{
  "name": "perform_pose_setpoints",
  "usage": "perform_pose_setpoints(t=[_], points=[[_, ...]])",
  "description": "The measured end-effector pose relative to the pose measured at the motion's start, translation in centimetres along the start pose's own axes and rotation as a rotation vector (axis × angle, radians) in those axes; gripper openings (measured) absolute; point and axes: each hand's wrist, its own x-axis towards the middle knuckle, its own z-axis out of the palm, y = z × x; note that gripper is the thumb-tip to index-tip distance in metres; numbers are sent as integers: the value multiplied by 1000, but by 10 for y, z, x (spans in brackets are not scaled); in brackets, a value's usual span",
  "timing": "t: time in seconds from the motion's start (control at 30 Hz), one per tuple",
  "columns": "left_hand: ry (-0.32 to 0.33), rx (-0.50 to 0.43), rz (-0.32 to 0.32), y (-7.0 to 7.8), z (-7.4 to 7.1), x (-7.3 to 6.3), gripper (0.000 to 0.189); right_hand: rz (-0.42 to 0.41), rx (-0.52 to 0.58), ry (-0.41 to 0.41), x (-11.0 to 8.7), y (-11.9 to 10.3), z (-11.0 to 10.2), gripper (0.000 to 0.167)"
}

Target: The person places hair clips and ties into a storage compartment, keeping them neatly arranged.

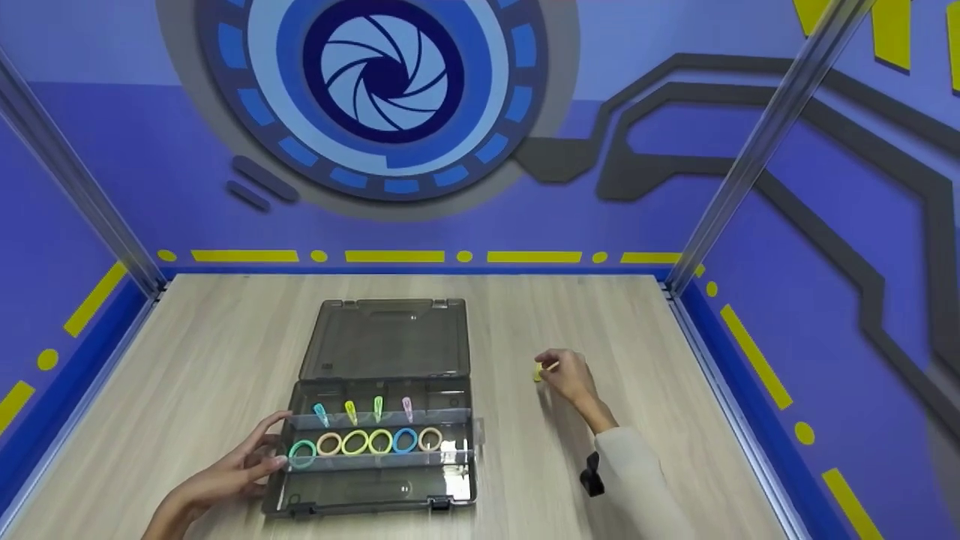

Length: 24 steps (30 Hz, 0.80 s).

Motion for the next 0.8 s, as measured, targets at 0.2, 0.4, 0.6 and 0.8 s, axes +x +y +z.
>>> perform_pose_setpoints(t=[0.2, 0.4, 0.6, 0.8], points=[[13, 9, 13, 1, 2, -3, 83, -2, -75, 19, -3, 10, -1, 20], [28, 6, -9, 1, 2, -1, 85, -19, -155, 3, -7, 17, 4, 25], [37, 7, -24, 1, 2, -2, 84, -148, -105, 37, -10, 28, 18, 24], [20, 3, -5, 1, 2, -2, 83, -229, -207, 58, -10, 35, 27, 24]])
